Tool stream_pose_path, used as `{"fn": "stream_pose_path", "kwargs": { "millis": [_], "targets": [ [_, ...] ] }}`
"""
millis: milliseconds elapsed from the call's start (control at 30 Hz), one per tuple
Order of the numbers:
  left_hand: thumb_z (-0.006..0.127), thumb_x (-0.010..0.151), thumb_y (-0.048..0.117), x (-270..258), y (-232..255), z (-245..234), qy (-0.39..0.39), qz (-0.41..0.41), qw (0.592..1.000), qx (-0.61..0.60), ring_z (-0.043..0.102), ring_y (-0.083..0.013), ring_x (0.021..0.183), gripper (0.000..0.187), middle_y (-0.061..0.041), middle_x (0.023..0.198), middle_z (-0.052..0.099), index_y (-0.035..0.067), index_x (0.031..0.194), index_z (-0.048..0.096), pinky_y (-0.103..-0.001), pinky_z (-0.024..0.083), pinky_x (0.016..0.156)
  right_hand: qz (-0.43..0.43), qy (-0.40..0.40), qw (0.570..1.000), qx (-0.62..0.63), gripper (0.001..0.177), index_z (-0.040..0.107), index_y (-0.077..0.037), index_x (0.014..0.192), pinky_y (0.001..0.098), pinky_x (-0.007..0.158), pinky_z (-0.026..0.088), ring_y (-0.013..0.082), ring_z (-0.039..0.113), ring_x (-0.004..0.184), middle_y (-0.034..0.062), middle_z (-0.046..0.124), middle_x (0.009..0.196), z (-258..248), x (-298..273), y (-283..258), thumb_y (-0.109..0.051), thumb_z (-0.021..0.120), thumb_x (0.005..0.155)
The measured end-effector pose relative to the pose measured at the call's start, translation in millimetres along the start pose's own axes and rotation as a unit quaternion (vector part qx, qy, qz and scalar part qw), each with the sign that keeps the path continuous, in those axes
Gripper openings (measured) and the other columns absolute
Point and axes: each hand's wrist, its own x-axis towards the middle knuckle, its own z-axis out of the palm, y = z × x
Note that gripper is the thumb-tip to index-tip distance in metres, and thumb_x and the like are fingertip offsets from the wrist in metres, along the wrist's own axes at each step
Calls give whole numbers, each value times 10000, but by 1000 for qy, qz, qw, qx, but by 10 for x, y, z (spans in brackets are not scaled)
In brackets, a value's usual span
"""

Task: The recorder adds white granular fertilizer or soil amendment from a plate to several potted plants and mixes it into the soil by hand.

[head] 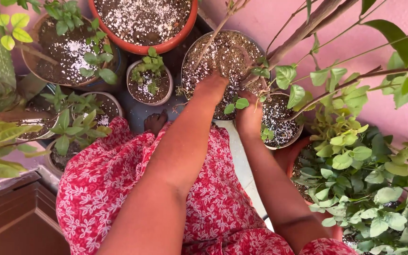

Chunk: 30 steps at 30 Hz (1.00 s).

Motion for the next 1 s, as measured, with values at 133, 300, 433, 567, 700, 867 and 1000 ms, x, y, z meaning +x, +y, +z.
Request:
{"fn": "stream_pose_path", "kwargs": {
  "millis": [133,300,433,567,700,867,1000],
  "targets": [
    [553,970,120,-33,14,-153,-30,-7,999,-25,655,-358,1205,278,-191,1282,657,134,1192,719,-471,534,1020,-109,23,989,102,322,708,6,1188,463,911,561,405,708,1038,231,712,1124,-45,163,-268,33,670,869],
    [538,946,80,-161,-102,-479,128,-13,981,-147,653,-400,1139,289,-214,1225,662,125,1174,710,-489,528,970,-187,27,976,109,278,722,-14,1186,447,930,574,397,708,1072,235,705,1225,-258,184,-413,32,625,930],
    [598,828,8,-216,-128,-638,65,-59,985,-145,660,-360,1141,355,-148,1215,681,159,1124,723,-466,534,974,-106,-163,980,-31,288,722,-61,1081,457,930,556,374,677,1079,176,711,1117,-91,129,-238,59,647,830],
    [582,960,52,-194,-105,-661,23,-71,993,-91,652,-368,1202,265,-163,1282,680,144,1148,745,-481,523,1027,-206,-186,960,-15,433,655,-47,1139,412,1092,547,361,609,1243,152,656,1235,228,451,-62,108,618,736],
    [575,874,-27,-262,-227,-692,30,-79,988,-131,632,-372,1185,430,-168,1288,654,171,1236,694,-486,511,996,-244,-153,957,42,497,655,-11,1251,429,1109,513,370,595,1286,178,636,1362,223,822,-369,143,600,782],
    [629,804,-87,-291,-318,-653,-16,-90,994,-67,636,-381,1212,369,-233,1282,657,2,1152,715,-462,536,1007,-249,-133,959,5,523,527,46,1423,503,1198,295,441,365,1437,285,447,1513,553,1245,-491,-45,640,920],
    [622,799,-87,-267,-341,-621,11,-80,992,-96,633,-406,1160,350,-231,1232,660,18,1120,716,-492,532,951,-274,-152,949,-29,582,433,67,1517,529,1241,199,412,317,1500,283,361,1599,592,1131,-468,-41,546,956]
  ]
}}
